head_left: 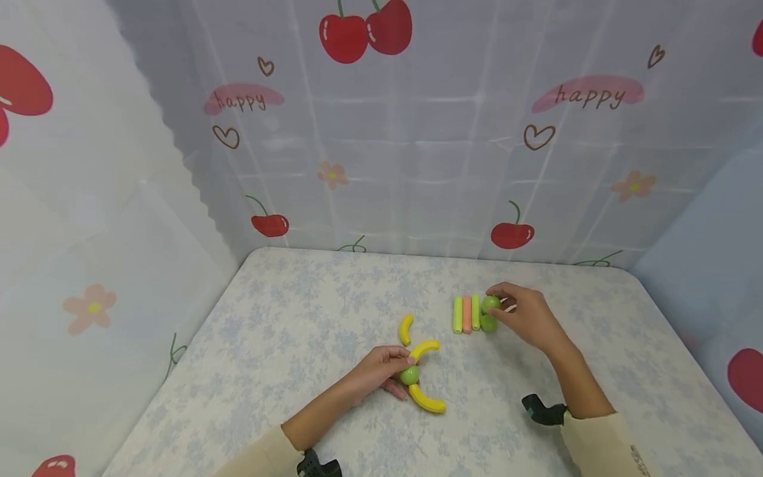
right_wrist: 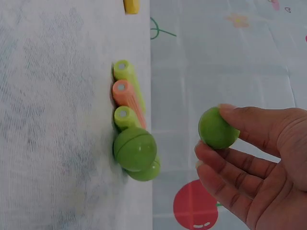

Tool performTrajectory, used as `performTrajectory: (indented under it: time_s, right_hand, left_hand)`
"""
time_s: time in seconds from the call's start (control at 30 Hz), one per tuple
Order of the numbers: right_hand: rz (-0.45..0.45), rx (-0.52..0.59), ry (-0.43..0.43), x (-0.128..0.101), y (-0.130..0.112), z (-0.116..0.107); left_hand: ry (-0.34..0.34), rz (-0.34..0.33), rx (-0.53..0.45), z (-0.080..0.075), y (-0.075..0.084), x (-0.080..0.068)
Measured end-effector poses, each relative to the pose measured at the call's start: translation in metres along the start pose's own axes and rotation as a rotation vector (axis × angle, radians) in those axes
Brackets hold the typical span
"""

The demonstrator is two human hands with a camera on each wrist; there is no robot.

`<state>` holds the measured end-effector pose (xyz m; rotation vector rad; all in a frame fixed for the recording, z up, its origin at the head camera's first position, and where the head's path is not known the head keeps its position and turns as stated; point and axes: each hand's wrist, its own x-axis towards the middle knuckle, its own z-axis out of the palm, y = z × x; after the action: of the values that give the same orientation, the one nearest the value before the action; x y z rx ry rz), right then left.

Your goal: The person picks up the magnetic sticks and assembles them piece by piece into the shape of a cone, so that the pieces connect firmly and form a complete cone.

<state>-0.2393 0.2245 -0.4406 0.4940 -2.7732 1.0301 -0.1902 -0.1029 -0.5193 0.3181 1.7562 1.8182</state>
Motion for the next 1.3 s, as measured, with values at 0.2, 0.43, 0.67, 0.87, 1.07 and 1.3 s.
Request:
performTrajectory:
  time_s: [0.2, 0.43, 0.67, 0.87, 1.07, 1.3]
  right_hand:
    - [-0.055, 0.06, -0.067, 0.002, -0.014, 0.016]
    - [-0.108, 0.117, -0.202, 0.002, -0.025, 0.032]
    - [-0.144, 0.163, -0.322, 0.001, -0.032, 0.041]
    - [-0.156, 0.211, -0.381, -0.002, -0.032, 0.047]
    - [-0.175, 0.255, -0.403, -0.005, -0.031, 0.051]
    - [-0.157, 0.318, -0.462, -0.005, -0.029, 0.056]
  left_hand:
    - [0.0, 0.02, -0.011, -0.001, -0.002, 0.0]
    - [-0.009, 0.025, -0.011, -0.002, -0.002, 0.001]
    - [-0.01, 0.027, -0.014, -0.003, -0.003, 0.002]
    - [-0.024, 0.029, -0.026, -0.003, -0.005, 0.002]
    - [0.001, 0.023, 0.009, -0.001, -0.005, 0.001]
    - [0.07, 0.048, 0.163, -0.002, -0.006, 0.0]
